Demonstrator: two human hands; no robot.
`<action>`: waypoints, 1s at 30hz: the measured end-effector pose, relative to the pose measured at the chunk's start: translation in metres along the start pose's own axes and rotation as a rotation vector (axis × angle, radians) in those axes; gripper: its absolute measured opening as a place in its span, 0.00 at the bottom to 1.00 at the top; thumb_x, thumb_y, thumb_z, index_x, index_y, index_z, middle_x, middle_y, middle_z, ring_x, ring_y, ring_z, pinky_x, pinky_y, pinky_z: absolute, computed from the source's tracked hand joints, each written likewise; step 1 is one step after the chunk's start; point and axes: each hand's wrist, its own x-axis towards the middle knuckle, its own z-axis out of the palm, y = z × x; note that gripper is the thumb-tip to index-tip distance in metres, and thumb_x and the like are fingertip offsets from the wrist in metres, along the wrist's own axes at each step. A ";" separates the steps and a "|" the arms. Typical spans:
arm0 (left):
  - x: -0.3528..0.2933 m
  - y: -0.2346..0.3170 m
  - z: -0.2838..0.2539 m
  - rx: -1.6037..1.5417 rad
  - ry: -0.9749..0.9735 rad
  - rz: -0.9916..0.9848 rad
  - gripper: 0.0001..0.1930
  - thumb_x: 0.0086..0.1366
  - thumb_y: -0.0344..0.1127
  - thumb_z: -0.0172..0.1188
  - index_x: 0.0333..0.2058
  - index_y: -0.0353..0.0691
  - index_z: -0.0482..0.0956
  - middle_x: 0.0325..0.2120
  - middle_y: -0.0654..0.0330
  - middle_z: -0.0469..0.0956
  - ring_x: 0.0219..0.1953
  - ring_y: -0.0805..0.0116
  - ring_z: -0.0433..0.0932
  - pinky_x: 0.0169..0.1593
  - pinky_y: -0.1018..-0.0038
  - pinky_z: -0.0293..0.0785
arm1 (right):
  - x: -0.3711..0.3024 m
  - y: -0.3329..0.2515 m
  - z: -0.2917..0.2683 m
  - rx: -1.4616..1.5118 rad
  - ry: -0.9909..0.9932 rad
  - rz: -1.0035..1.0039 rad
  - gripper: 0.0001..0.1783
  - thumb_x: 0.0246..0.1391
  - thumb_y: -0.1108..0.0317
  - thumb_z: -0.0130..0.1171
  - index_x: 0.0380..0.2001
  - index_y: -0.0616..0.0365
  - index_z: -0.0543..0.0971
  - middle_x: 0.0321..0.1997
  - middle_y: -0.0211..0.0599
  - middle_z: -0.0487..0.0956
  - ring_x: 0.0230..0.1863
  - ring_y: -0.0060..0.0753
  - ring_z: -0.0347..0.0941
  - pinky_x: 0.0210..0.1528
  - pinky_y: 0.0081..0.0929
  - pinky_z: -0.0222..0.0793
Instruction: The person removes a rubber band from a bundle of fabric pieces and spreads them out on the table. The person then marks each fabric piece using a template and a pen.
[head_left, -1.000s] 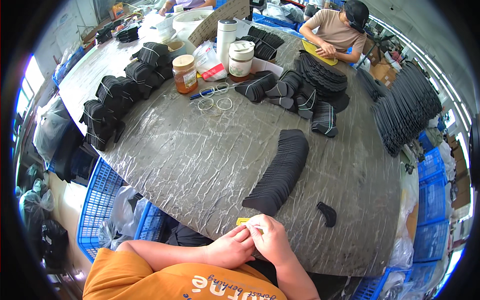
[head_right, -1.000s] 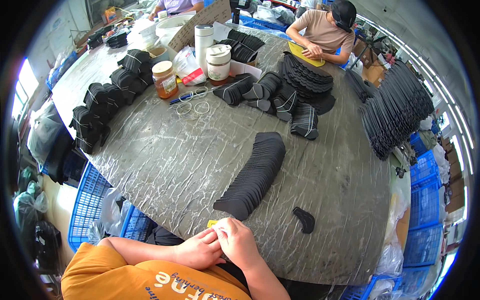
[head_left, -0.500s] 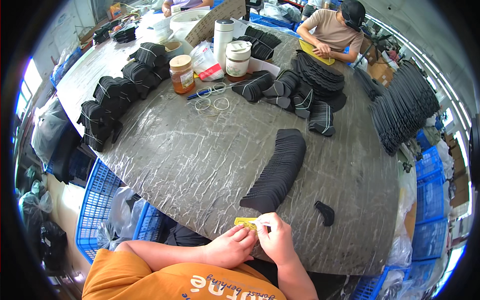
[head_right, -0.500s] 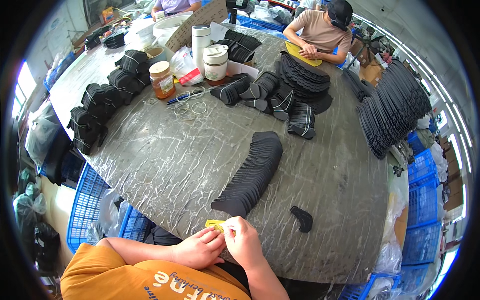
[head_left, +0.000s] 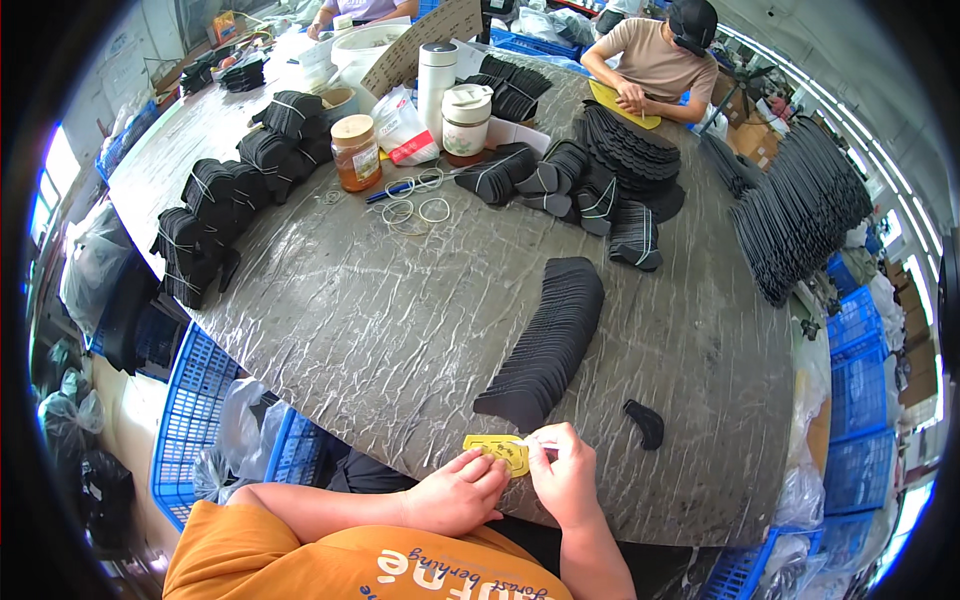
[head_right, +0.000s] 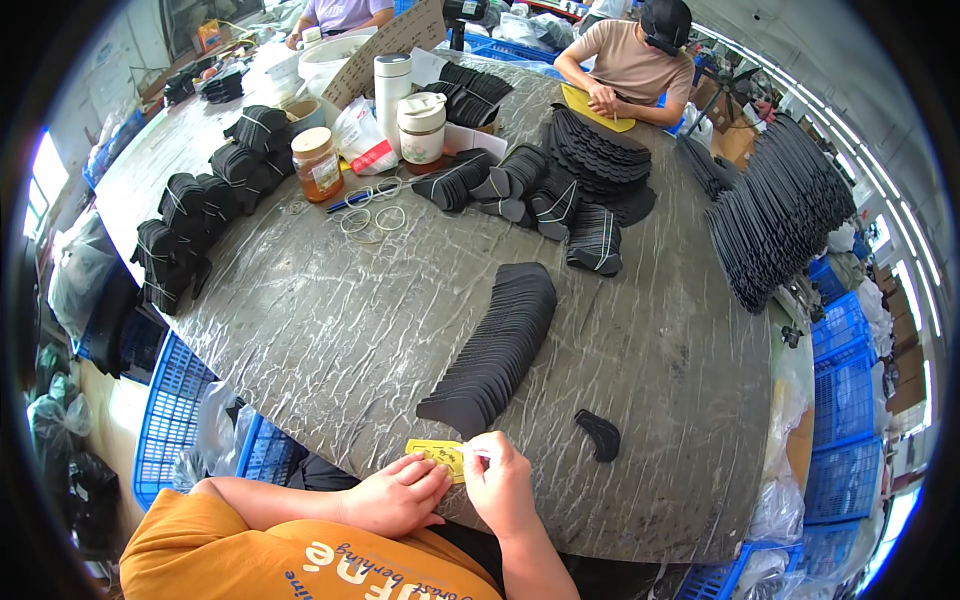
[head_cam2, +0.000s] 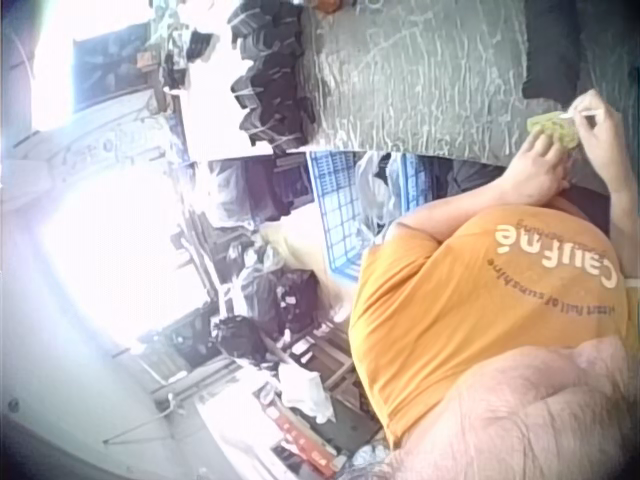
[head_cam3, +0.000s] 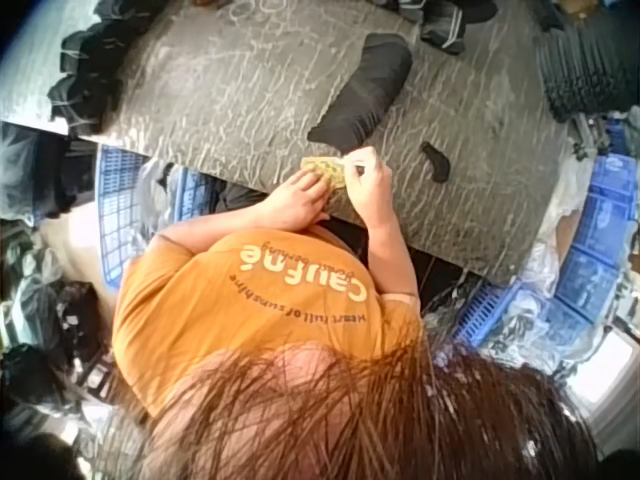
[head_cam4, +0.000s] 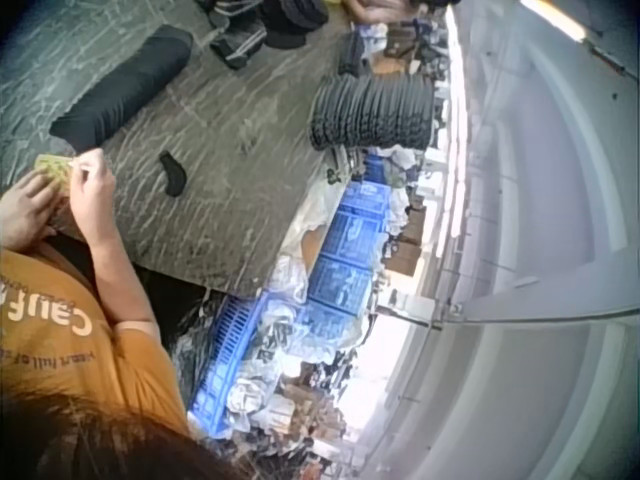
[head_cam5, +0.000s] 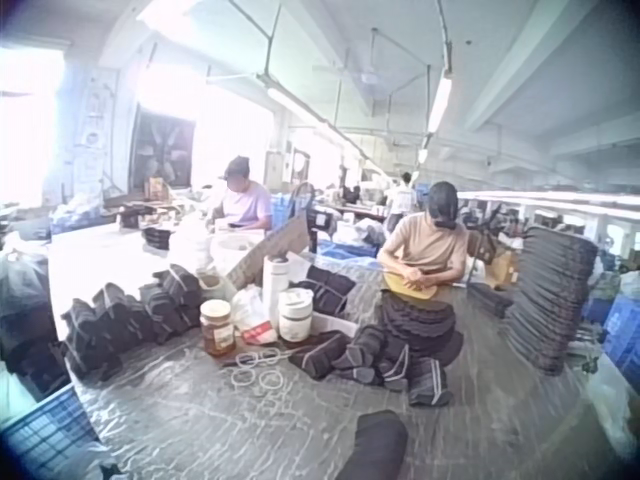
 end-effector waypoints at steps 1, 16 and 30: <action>0.000 0.000 -0.001 0.000 0.001 0.003 0.32 0.62 0.55 0.59 0.52 0.30 0.78 0.52 0.50 0.75 0.57 0.55 0.73 0.64 0.58 0.67 | 0.000 -0.001 0.000 0.030 -0.001 -0.002 0.07 0.56 0.78 0.62 0.35 0.61 0.73 0.31 0.44 0.82 0.32 0.43 0.83 0.35 0.33 0.77; 0.002 -0.001 -0.003 0.006 0.018 0.017 0.32 0.61 0.54 0.61 0.52 0.30 0.77 0.50 0.51 0.75 0.54 0.55 0.73 0.61 0.58 0.70 | -0.011 0.000 -0.005 0.002 0.063 -0.022 0.08 0.55 0.78 0.62 0.34 0.60 0.72 0.28 0.46 0.78 0.29 0.51 0.79 0.31 0.38 0.74; 0.001 0.000 -0.005 0.002 -0.029 -0.003 0.31 0.62 0.53 0.60 0.52 0.29 0.76 0.50 0.50 0.74 0.53 0.54 0.73 0.63 0.58 0.67 | -0.032 -0.002 -0.008 -0.012 0.082 -0.038 0.10 0.53 0.80 0.62 0.33 0.60 0.71 0.28 0.45 0.77 0.29 0.52 0.77 0.32 0.40 0.73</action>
